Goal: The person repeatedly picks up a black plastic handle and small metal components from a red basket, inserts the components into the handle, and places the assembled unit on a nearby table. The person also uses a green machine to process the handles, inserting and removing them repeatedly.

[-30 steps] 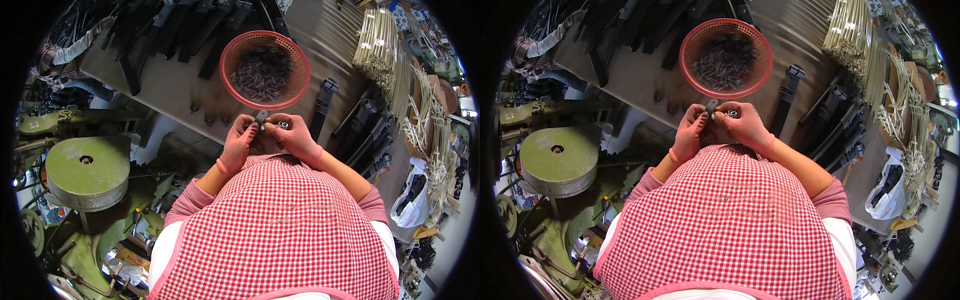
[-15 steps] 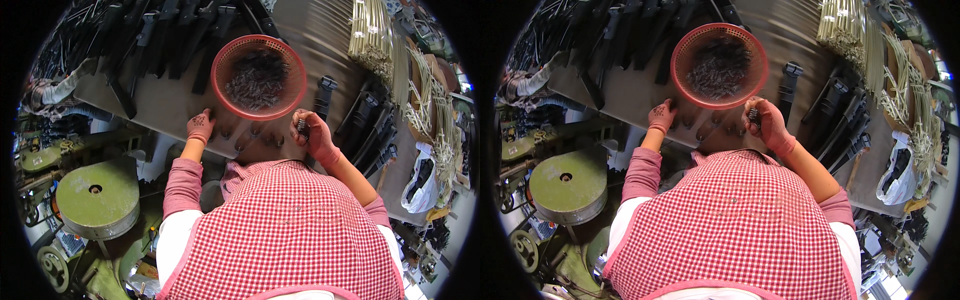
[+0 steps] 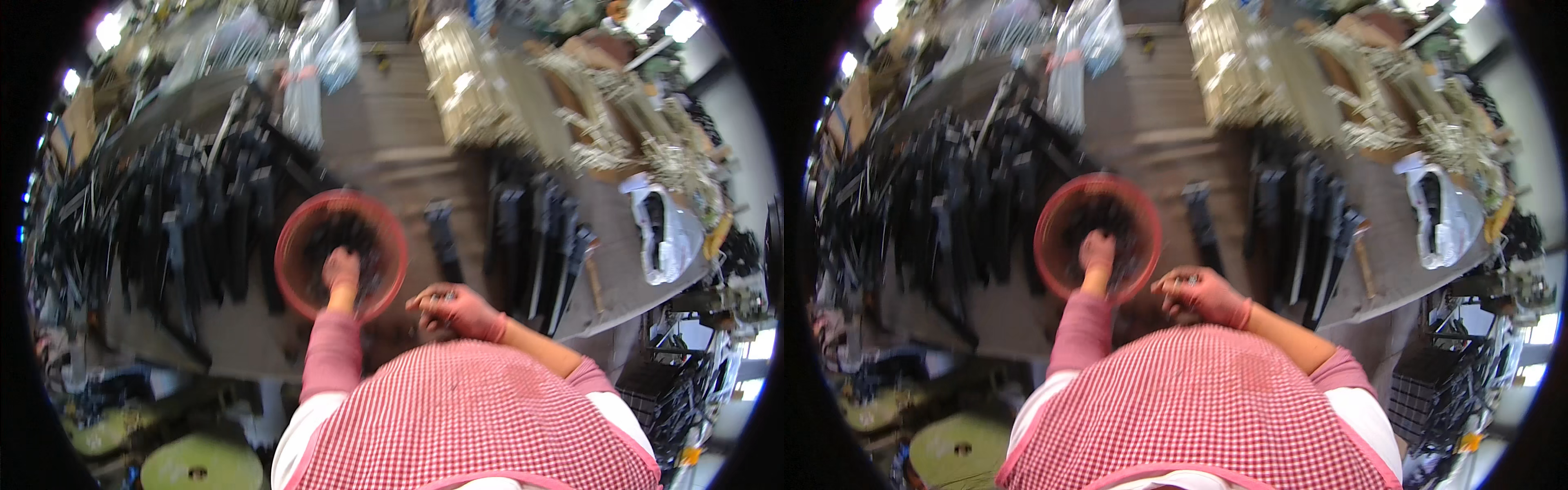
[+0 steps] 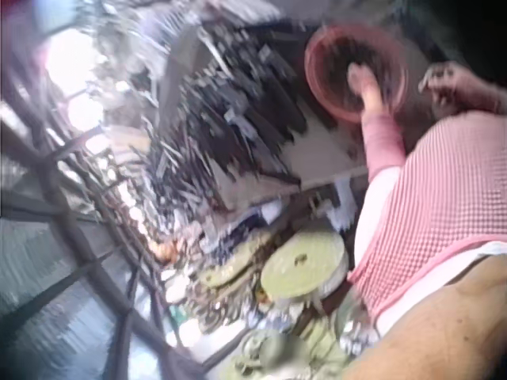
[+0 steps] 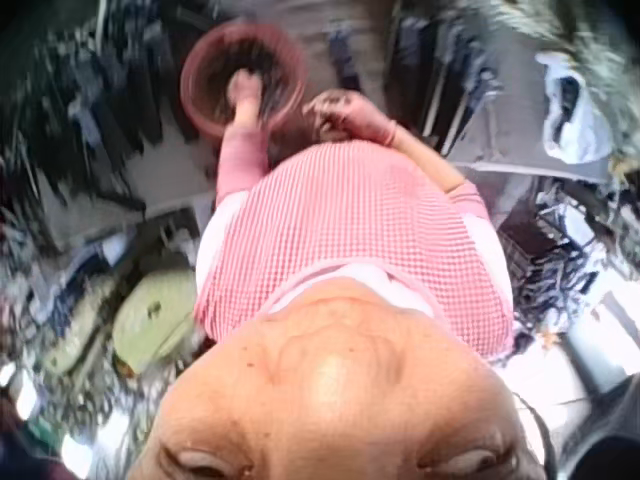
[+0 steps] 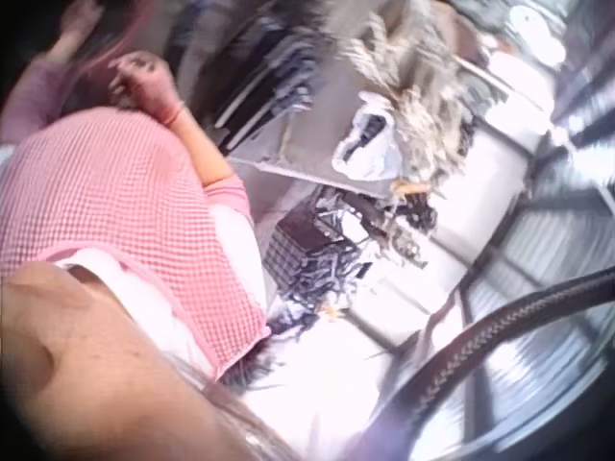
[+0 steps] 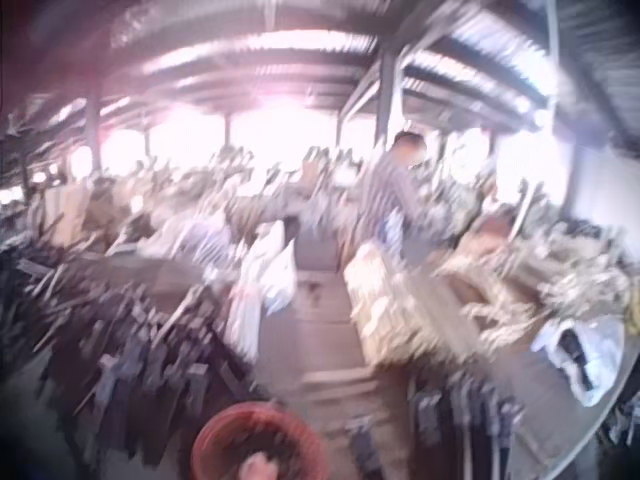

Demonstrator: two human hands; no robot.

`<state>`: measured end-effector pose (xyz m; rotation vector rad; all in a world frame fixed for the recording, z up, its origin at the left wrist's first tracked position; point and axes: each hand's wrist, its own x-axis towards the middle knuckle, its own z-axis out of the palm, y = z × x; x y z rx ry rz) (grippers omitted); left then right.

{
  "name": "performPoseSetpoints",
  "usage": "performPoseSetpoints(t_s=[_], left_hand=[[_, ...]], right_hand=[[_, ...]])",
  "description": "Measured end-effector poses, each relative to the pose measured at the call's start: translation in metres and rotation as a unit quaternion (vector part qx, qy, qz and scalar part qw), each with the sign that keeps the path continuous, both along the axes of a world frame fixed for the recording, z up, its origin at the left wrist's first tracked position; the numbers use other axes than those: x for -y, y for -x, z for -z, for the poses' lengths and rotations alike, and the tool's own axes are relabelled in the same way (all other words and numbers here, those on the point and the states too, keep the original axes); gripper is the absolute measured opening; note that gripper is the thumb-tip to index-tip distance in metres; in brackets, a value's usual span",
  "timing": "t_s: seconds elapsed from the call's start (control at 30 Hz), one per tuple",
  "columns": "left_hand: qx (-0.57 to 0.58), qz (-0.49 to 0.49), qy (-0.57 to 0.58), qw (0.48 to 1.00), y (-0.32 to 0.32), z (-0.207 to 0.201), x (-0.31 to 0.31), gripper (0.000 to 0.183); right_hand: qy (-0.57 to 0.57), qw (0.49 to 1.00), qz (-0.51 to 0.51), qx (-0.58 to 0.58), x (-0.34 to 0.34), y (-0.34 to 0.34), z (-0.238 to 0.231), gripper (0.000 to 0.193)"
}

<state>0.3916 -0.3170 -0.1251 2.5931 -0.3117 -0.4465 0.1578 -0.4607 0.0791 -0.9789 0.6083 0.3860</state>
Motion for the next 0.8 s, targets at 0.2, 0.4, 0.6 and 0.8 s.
performPoseSetpoints(t_s=[0.2, 0.4, 0.6, 0.8], left_hand=[[-0.239, -0.147, 0.483, 0.829, 0.048, -0.066, -0.016, 0.017], [-0.239, 0.017, 0.603, 0.761, 0.146, -0.178, -0.015, 0.032], [-0.075, 0.003, 0.614, 0.785, 0.182, -0.213, -0.01, 0.035], [-0.258, -0.054, 0.693, 0.67, 0.203, -0.234, -0.017, 0.028]], right_hand=[[0.008, 0.998, 0.065, 0.006, 0.021, 0.012, 0.006, 0.026], [-0.031, 0.986, 0.104, 0.129, 0.009, -0.01, -0.005, 0.021], [-0.03, 0.979, 0.105, 0.174, -0.005, 0.003, -0.03, 0.016], [-0.095, 0.976, 0.094, 0.172, 0.003, 0.029, -0.046, 0.02]])
